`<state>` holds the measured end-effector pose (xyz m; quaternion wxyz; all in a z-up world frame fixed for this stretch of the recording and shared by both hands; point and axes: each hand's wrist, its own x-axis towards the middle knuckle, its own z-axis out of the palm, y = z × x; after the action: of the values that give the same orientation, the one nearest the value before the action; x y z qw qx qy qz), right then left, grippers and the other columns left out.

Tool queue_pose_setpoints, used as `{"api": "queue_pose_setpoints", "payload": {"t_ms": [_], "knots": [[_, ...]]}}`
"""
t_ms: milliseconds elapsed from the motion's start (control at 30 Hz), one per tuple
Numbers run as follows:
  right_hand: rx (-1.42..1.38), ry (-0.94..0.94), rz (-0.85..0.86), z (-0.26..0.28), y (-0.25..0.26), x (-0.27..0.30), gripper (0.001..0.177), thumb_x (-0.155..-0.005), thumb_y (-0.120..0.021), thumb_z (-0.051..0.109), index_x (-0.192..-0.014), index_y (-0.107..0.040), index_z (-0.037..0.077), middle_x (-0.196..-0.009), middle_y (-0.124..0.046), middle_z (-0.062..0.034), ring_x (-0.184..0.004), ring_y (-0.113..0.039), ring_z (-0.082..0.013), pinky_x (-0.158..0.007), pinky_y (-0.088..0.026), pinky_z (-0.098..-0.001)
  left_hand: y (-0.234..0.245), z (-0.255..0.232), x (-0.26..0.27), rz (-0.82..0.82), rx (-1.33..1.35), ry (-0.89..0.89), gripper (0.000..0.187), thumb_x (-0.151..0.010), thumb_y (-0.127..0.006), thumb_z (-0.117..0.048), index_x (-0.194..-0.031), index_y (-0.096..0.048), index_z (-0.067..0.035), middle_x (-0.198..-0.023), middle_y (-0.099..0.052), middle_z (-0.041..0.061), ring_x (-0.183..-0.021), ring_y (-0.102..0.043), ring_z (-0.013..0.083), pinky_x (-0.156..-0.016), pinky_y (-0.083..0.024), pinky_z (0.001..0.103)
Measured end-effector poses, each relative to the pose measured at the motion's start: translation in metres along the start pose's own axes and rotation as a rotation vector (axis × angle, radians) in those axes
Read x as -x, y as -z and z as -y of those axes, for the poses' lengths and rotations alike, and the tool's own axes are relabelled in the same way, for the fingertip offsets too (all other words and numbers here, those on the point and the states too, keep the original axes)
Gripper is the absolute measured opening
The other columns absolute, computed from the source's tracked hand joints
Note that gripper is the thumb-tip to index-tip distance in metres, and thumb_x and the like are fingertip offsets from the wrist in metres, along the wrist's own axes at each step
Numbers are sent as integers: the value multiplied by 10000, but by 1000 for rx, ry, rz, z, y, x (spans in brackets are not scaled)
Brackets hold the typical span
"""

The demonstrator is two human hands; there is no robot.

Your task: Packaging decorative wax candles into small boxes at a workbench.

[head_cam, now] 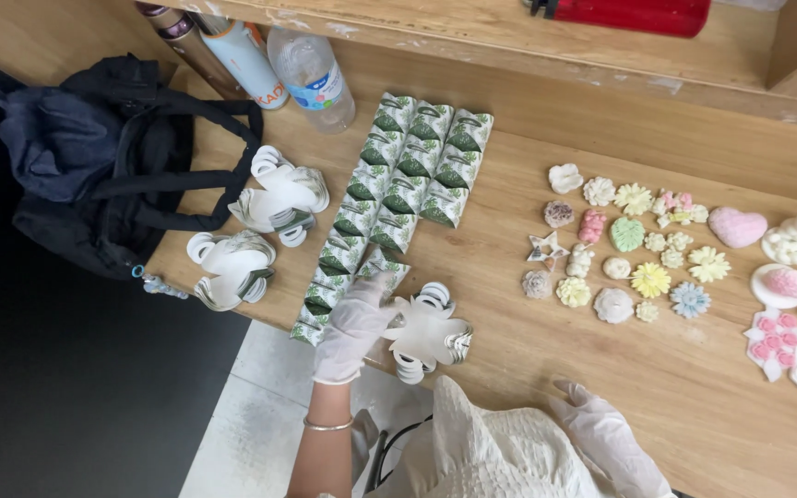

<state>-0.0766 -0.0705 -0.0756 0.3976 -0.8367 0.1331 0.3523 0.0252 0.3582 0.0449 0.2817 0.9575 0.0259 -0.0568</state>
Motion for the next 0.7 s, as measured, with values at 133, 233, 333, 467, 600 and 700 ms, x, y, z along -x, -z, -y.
{"api": "queue_pose_setpoints", "payload": {"t_ms": [133, 233, 333, 467, 600, 700], "knots": [[203, 24, 8, 7, 8, -1, 522, -924, -691, 373, -1398, -614, 169, -1259, -740, -150, -1203, -685, -259, -1020, -520, -322, 47, -73, -45, -208, -110, -190, 561, -867, -780, -271, -1376, -571, -160, -1104, -683, 137, -939, -685, 323, -808, -553, 432], [253, 0, 2, 13, 16, -1, 522, -927, -686, 382, -1410, -605, 202, -1268, -738, -142, -1202, -691, -254, -1021, -528, -318, 21, -72, -110, -327, -114, -417, 573, -798, -795, -207, -1331, -590, -155, -1101, -690, 121, -937, -681, 314, -784, -552, 435], [225, -104, 23, 78, 39, 44, 547, -928, -692, 384, -1437, -585, 215, -1271, -749, -127, -1187, -709, -246, -1020, -536, -317, -16, -54, -163, -257, -260, -418, 538, -770, -753, -123, -1291, -618, -146, -1092, -668, 137, -944, -677, 339, -756, -548, 448], [-147, -225, -31, 34, 30, 41, 555, -910, -717, 311, -1428, -581, 169, -1263, -754, -116, -1172, -718, -257, -988, -562, -339, -47, -42, -194, -310, -468, -493, 271, -864, -626, -117, -1123, -688, -171, -1042, -677, 123, -937, -685, 321, -763, -544, 476], [-46, -85, -124, -64, -47, 24, 494, -938, -691, 307, -1397, -588, 156, -1245, -735, -116, -1166, -694, -265, -979, -548, -341, -51, -46, -201, -221, -474, -529, 155, -874, -543, -46, -976, -646, -102, -960, -669, 158, -859, -683, 355, -717, -550, 488], [48, -8, -175, -87, -51, 1, 450, -959, -672, 303, -1374, -595, 146, -1231, -721, -117, -1161, -676, -272, -972, -537, -343, -62, -36, -217, -115, -560, -421, 146, -853, -588, -59, -985, -635, -102, -1032, -675, 163, -929, -690, 373, -795, -572, 491]]}}
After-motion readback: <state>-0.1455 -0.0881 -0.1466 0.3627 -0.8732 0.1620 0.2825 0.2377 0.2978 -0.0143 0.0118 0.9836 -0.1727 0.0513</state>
